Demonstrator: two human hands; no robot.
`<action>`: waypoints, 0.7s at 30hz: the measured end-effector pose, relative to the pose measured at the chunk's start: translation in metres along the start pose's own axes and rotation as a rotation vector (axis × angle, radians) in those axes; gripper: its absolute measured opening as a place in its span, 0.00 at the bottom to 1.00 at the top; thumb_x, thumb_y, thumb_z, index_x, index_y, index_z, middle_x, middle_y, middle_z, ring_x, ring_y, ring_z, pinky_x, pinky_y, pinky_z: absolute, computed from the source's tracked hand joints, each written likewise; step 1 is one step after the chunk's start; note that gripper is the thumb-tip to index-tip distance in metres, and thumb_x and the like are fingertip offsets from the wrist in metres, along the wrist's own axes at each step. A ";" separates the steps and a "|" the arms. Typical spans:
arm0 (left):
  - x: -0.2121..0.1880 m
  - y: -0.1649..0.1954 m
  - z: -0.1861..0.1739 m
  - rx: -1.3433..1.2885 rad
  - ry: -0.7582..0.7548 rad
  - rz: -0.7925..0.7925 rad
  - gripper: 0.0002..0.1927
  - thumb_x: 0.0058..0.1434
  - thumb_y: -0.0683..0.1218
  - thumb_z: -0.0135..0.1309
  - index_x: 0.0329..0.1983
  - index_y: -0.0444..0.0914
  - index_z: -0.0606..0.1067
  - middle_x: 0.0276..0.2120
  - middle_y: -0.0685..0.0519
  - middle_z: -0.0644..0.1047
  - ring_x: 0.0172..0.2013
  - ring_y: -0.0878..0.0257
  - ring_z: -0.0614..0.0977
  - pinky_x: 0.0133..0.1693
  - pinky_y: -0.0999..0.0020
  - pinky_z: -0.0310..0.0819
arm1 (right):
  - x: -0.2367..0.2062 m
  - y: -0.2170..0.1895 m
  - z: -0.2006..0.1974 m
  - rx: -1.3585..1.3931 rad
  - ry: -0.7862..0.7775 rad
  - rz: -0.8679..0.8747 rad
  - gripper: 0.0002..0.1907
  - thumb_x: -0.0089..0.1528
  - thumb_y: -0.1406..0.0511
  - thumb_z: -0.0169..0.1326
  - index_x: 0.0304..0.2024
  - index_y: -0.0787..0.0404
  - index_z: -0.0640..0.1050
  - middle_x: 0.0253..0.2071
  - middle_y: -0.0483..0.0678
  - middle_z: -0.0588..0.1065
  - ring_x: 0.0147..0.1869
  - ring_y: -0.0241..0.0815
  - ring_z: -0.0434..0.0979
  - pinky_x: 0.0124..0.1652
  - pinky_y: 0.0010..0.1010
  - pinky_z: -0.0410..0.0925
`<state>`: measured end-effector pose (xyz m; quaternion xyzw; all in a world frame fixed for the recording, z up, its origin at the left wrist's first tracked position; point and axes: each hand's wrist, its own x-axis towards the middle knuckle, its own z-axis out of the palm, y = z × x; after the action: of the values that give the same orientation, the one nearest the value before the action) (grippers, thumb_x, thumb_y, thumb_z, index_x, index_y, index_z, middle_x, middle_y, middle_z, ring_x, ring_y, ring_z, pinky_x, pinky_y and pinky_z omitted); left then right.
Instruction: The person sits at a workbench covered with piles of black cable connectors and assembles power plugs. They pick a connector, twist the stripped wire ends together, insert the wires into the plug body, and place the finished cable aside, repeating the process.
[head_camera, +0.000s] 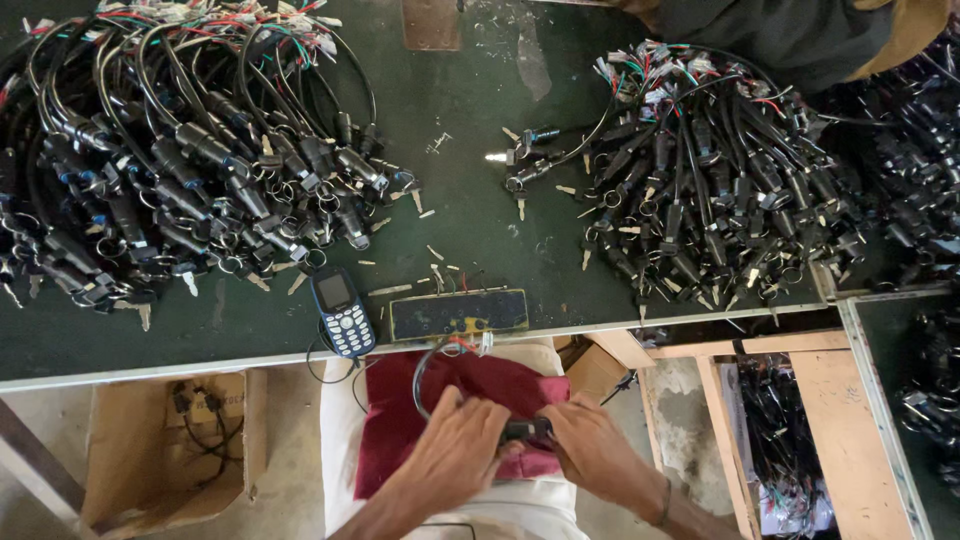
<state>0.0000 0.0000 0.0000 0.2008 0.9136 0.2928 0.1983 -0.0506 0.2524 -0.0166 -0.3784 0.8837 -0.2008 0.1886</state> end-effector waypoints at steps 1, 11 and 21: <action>-0.003 0.002 0.002 0.010 0.163 0.066 0.16 0.73 0.55 0.49 0.48 0.37 0.70 0.39 0.49 0.73 0.40 0.55 0.73 0.50 0.53 0.59 | -0.001 -0.002 -0.009 0.040 -0.035 -0.028 0.16 0.59 0.68 0.56 0.49 0.60 0.72 0.41 0.54 0.76 0.50 0.54 0.74 0.52 0.44 0.64; -0.004 -0.001 -0.002 -0.142 0.444 0.210 0.15 0.62 0.49 0.59 0.43 0.35 0.70 0.34 0.47 0.74 0.38 0.50 0.75 0.43 0.53 0.59 | 0.020 -0.022 -0.035 -0.072 0.071 -0.209 0.09 0.60 0.64 0.60 0.39 0.61 0.76 0.35 0.51 0.75 0.42 0.53 0.72 0.45 0.45 0.63; 0.006 0.029 -0.021 -0.276 0.580 0.317 0.14 0.64 0.46 0.57 0.48 0.35 0.70 0.36 0.46 0.74 0.39 0.49 0.76 0.42 0.55 0.61 | -0.013 0.023 -0.082 -0.261 -0.006 -0.197 0.08 0.60 0.62 0.60 0.40 0.55 0.79 0.31 0.45 0.74 0.41 0.46 0.73 0.52 0.40 0.65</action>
<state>-0.0075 0.0147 0.0319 0.2197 0.8412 0.4855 -0.0920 -0.0955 0.2942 0.0439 -0.4849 0.8604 -0.1009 0.1200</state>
